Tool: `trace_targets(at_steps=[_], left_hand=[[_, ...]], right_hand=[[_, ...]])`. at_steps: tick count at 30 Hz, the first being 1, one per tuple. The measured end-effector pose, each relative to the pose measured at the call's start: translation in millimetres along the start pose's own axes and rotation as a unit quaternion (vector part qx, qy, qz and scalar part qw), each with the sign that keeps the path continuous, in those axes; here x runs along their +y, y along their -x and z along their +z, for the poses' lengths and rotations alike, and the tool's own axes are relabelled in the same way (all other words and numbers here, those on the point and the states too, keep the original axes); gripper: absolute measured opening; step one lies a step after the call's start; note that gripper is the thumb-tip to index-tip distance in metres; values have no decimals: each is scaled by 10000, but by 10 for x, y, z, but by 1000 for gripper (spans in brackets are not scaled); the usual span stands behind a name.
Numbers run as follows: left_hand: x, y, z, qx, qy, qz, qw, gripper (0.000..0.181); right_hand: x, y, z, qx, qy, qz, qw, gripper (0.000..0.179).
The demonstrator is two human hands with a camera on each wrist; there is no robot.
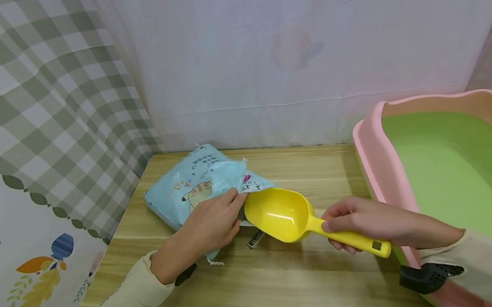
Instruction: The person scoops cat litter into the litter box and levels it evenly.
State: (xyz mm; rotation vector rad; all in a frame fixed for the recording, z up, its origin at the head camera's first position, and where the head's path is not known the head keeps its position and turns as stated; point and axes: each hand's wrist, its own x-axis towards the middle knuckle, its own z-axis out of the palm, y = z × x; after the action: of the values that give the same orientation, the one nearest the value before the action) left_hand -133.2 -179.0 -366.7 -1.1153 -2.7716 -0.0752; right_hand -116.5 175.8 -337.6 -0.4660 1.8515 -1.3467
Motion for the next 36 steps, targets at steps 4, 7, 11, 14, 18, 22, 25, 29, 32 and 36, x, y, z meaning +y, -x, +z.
trace_targets(at_steps=[4, 7, 11, 14, 18, 22, 25, 29, 32, 36], left_hand=[[15, 0, 2, 10, -35, 211, 9998, 52], [34, -4, 0, -75, -15, 237, 9997, 52], [54, -6, 9, -159, -4, 264, 9995, 53], [63, -3, 24, -110, -65, 353, 9993, 54], [77, 2, 43, -46, -161, 400, 9991, 52], [90, 10, 51, 15, -231, 402, 9989, 50], [94, 15, 53, 87, -272, 413, 9987, 50], [89, 21, 47, 130, -287, 439, 9985, 51], [78, 27, 41, 149, -288, 429, 9986, 51], [61, 40, 38, 194, -278, 373, 9987, 51]], right_hand=[[-113, -38, 56, 323, 399, 164, 9985, 26], [-164, -83, 97, 480, 612, 253, 9967, 25], [-197, -148, 120, 550, 844, 334, 9943, 25], [-254, -185, 119, 514, 1001, 424, 9927, 26], [-356, -251, 109, 452, 1089, 672, 9907, 26], [-430, -333, 96, 371, 1095, 903, 9892, 25], [-454, -387, 88, 351, 1037, 994, 9890, 25], [-458, -447, 85, 364, 925, 1068, 9893, 25], [-453, -490, 87, 365, 831, 1107, 9897, 25], [-446, -538, 89, 363, 702, 1133, 9904, 25]])
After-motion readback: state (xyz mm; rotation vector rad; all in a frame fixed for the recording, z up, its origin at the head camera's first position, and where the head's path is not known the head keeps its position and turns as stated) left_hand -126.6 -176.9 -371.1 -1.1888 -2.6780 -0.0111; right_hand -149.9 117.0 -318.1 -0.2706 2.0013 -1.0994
